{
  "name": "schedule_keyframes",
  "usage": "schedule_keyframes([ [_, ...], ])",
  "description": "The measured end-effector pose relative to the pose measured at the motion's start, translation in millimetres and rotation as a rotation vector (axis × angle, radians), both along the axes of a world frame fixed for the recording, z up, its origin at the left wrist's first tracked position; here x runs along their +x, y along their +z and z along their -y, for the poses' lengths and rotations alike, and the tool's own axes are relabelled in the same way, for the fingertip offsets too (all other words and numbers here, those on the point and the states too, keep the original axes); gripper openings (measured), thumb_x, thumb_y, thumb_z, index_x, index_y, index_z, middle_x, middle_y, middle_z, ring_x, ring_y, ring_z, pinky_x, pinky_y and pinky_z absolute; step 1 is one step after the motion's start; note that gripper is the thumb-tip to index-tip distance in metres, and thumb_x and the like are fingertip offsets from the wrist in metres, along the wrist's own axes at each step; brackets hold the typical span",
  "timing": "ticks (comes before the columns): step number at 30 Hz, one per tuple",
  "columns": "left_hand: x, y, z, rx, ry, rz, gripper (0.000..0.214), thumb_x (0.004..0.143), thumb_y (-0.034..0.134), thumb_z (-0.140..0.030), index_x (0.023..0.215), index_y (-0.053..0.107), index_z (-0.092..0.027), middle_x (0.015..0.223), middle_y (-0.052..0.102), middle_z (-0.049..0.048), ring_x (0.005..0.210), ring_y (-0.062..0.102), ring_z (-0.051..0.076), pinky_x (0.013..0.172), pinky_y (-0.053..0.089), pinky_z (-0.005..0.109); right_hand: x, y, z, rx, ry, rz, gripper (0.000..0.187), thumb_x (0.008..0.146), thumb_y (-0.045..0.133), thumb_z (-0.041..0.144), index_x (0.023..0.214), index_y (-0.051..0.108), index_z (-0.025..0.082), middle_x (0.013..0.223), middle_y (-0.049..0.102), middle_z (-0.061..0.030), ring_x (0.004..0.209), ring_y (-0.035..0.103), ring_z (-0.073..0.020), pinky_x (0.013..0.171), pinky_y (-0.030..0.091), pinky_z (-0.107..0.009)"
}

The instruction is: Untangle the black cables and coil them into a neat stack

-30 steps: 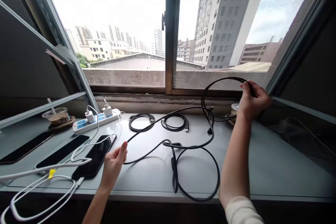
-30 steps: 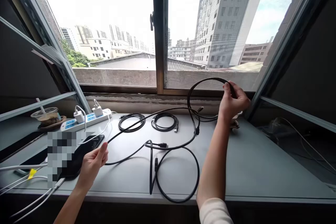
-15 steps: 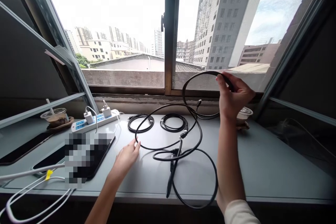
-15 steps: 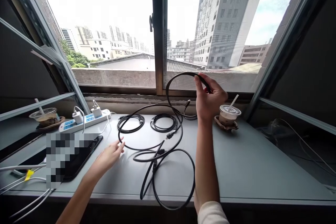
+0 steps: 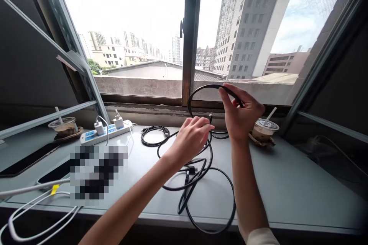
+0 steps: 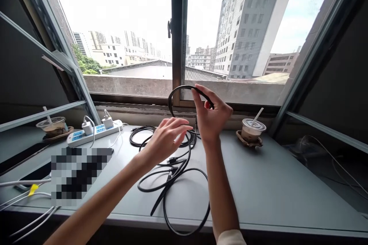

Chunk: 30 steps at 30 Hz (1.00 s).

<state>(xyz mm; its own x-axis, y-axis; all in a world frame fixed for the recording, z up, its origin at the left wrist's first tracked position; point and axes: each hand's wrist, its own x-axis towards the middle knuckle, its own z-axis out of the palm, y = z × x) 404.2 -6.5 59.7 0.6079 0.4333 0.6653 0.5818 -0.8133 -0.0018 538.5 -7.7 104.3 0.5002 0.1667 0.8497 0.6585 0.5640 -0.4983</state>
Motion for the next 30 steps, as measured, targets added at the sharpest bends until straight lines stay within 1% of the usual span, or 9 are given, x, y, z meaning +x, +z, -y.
schedule_keyframes([
  [4, 14.3, -7.8, -23.7, -0.056, 0.145, -0.103, 0.025, 0.093, 0.045, -0.025, 0.106, 0.063, -0.015, 0.096, 0.064, 0.0067, 0.095, 0.053, 0.02, 0.077, 0.044, 0.031, 1.3, -1.0, -1.4, 0.008, -0.002, -0.006, 0.025, 0.076, 0.064, 0.041, 0.087, 0.074, 0.021, 0.082, 0.072, -0.0026, 0.05, 0.051, -0.0092, 0.049, 0.042, -0.024],
  [7, 10.7, -12.8, -30.1, -0.184, 0.135, -0.032, 0.025, 0.092, 0.047, -0.029, 0.093, 0.069, -0.019, 0.08, 0.064, 0.0041, 0.091, 0.052, 0.019, 0.056, 0.041, 0.024, 6.1, -4.4, -10.8, -0.036, 0.013, 0.016, 0.026, 0.076, 0.063, 0.042, 0.088, 0.074, 0.021, 0.081, 0.072, -0.0022, 0.05, 0.051, -0.0096, 0.052, 0.043, -0.024],
  [9, 4.8, -13.3, -29.2, -0.205, 0.09, 0.033, 0.022, 0.09, 0.05, -0.026, 0.091, 0.07, -0.02, 0.076, 0.063, 0.0037, 0.093, 0.051, 0.019, 0.049, 0.036, 0.021, 10.1, -8.3, -20.4, -0.075, 0.02, 0.043, 0.026, 0.077, 0.062, 0.042, 0.088, 0.074, 0.022, 0.078, 0.072, -0.0016, 0.049, 0.05, -0.0096, 0.055, 0.044, -0.024],
  [13, -13.7, -7.1, -24.8, -0.102, 0.071, 0.218, 0.027, 0.091, 0.044, -0.017, 0.1, 0.069, -0.023, 0.079, 0.059, 0.0045, 0.09, 0.05, 0.018, 0.056, 0.04, 0.022, 21.3, -17.6, -40.5, -0.219, -0.041, 0.07, 0.027, 0.077, 0.062, 0.043, 0.09, 0.075, 0.023, 0.075, 0.072, -0.0019, 0.05, 0.051, -0.0112, 0.06, 0.045, -0.026],
  [16, -32.3, -2.8, -22.0, -0.095, 0.147, 0.285, 0.026, 0.089, 0.05, -0.029, 0.106, 0.068, -0.021, 0.076, 0.057, 0.004, 0.079, 0.05, 0.018, 0.068, 0.043, 0.028, 31.5, -21.5, -48.9, -0.269, -0.055, 0.029, 0.029, 0.077, 0.061, 0.042, 0.092, 0.074, 0.021, 0.078, 0.072, -0.0037, 0.055, 0.055, -0.0131, 0.063, 0.045, -0.027],
  [20, -60.7, -7.0, -12.2, -0.157, 0.18, 0.236, 0.029, 0.085, 0.053, -0.044, 0.088, 0.072, -0.022, 0.067, 0.059, 0.0035, 0.072, 0.047, 0.019, 0.062, 0.039, 0.026, 47.1, -22.6, -50.3, -0.262, -0.141, -0.004, 0.027, 0.077, 0.062, 0.041, 0.092, 0.074, 0.022, 0.079, 0.073, -0.0045, 0.057, 0.056, -0.0142, 0.065, 0.046, -0.028],
  [23, -84.4, -17.0, 5.0, -0.076, 0.211, 0.328, 0.029, 0.086, 0.052, -0.043, 0.08, 0.071, -0.021, 0.06, 0.055, 0.0027, 0.067, 0.045, 0.018, 0.059, 0.038, 0.024, 65.0, -26.5, -51.9, -0.24, -0.191, -0.025, 0.027, 0.075, 0.064, 0.039, 0.091, 0.075, 0.02, 0.079, 0.073, -0.006, 0.06, 0.06, -0.0162, 0.067, 0.047, -0.029],
  [26, -107.2, -34.3, 26.2, -0.017, 0.295, 0.445, 0.024, 0.085, 0.053, -0.04, 0.084, 0.066, -0.02, 0.06, 0.049, 0.0004, 0.056, 0.045, 0.015, 0.053, 0.037, 0.023, 87.7, -34.3, -56.7, -0.205, -0.198, -0.085, 0.029, 0.075, 0.064, 0.038, 0.091, 0.074, 0.016, 0.084, 0.073, -0.0093, 0.07, 0.065, -0.0192, 0.072, 0.049, -0.031],
  [30, -132.8, -66.4, 46.9, -0.041, 0.386, 0.54, 0.019, 0.086, 0.047, -0.036, 0.086, 0.057, -0.021, 0.074, 0.058, 0.0018, 0.056, 0.052, 0.013, 0.054, 0.04, 0.023, 113.7, -44.0, -60.2, -0.154, -0.201, -0.154, 0.031, 0.073, 0.065, 0.036, 0.091, 0.074, 0.013, 0.086, 0.073, -0.0117, 0.077, 0.067, -0.0222, 0.076, 0.051, -0.033],
])
